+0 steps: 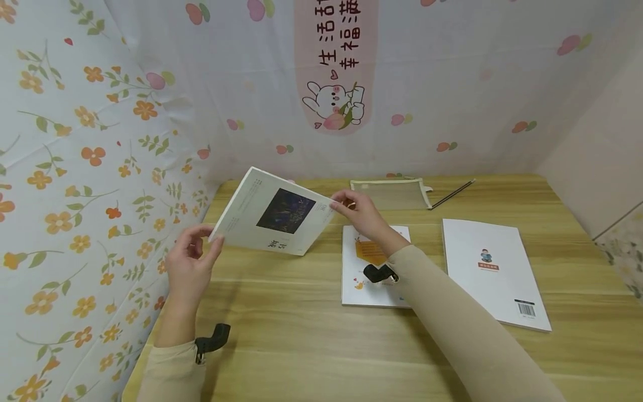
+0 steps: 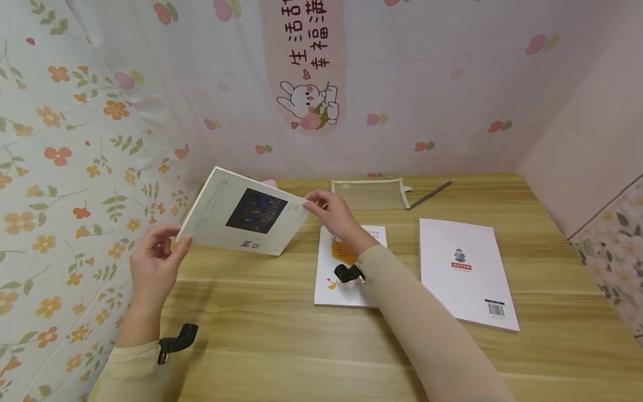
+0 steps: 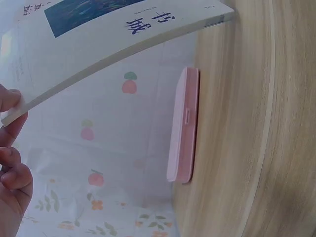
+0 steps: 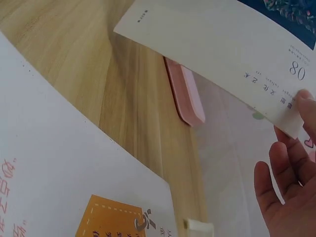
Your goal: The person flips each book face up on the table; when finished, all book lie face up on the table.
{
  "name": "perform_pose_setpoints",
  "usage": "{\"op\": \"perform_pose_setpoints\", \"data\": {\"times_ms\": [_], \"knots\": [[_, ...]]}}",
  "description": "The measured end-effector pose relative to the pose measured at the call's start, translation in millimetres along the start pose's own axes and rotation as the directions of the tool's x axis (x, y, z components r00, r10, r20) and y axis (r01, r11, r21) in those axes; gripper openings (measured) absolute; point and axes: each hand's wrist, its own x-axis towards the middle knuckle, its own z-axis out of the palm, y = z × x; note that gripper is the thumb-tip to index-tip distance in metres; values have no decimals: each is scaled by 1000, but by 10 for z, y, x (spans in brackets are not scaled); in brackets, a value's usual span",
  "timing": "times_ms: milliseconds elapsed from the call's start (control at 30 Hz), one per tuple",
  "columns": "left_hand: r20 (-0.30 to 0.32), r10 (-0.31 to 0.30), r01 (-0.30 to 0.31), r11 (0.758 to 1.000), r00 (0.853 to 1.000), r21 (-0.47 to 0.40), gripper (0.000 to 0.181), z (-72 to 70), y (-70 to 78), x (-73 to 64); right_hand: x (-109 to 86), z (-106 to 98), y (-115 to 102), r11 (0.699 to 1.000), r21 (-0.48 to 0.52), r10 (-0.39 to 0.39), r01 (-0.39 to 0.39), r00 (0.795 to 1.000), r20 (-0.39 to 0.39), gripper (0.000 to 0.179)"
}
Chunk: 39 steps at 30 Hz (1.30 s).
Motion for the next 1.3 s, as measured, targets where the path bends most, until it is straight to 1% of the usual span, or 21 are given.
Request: {"op": "perform_pose_setpoints", "data": {"times_ms": [100,167,233,333,400,467,500,633,667,733,800,833,900,933,1000,1033,1067,1133,1167,1233,1300], "knots": [[1,0,0,1000,1000,-30,27,-4,43,5,6,10,-9,1000,0,-11,11,1000,-5,19],[14,6,-5,999,1000,-33,26,-16,36,10,10,16,-15,1000,-8,-8,8,1000,-5,19],[30,1,0,1000,1000,-27,25,-37,5,10,13,23,-13,1000,-12,1,-1,1000,16,20],[58,-58,58,998,997,-4,23,-81,-42,-5,2,36,-8,999,10,43,-44,996,81,22],[79,-107,104,994,991,36,22,-108,-74,-26,-8,49,8,997,30,69,-73,989,132,24],[105,-150,141,986,983,91,21,-131,-93,-46,-20,58,22,994,39,90,-98,981,172,24],[119,-164,150,981,979,121,21,-141,-104,-55,-22,61,36,994,32,92,-100,978,188,24],[188,-204,162,963,961,216,22,-174,-132,-64,-30,59,77,997,4,80,-83,970,228,31],[209,-217,166,958,954,235,23,-183,-135,-61,-29,57,82,997,-1,74,-75,969,234,34],[257,-262,187,941,930,283,23,-204,-140,-51,-27,52,90,998,-8,60,-60,969,240,40],[311,-314,207,920,897,332,26,-227,-142,-39,-26,53,93,999,-12,40,-38,969,243,41],[340,-339,213,909,877,358,27,-241,-143,-32,-24,59,92,999,-18,30,-26,970,243,41],[403,-388,219,888,829,404,30,-264,-149,-21,-29,74,91,1000,-27,12,-6,970,243,39],[433,-411,222,878,802,423,31,-269,-157,-17,-35,85,89,999,-36,9,0,970,242,37],[491,-453,222,861,744,457,32,-268,-179,-15,-49,109,90,998,-55,17,-4,971,240,33],[517,-475,233,855,712,464,33,-264,-193,-16,-56,121,98,998,-70,26,-10,970,240,32],[538,-498,242,845,680,477,33,-259,-206,-23,-60,134,108,996,-87,36,-15,970,242,30],[569,-551,271,820,610,504,35,-245,-226,-46,-59,159,115,993,-119,51,-22,967,250,29],[584,-569,280,811,579,513,35,-239,-235,-61,-52,173,119,990,-136,55,-21,965,255,29],[611,-597,292,797,520,529,33,-228,-247,-95,-28,204,127,984,-180,56,-7,961,271,29],[639,-613,277,786,465,552,31,-214,-249,-131,6,240,125,974,-226,58,9,956,288,29]]}}
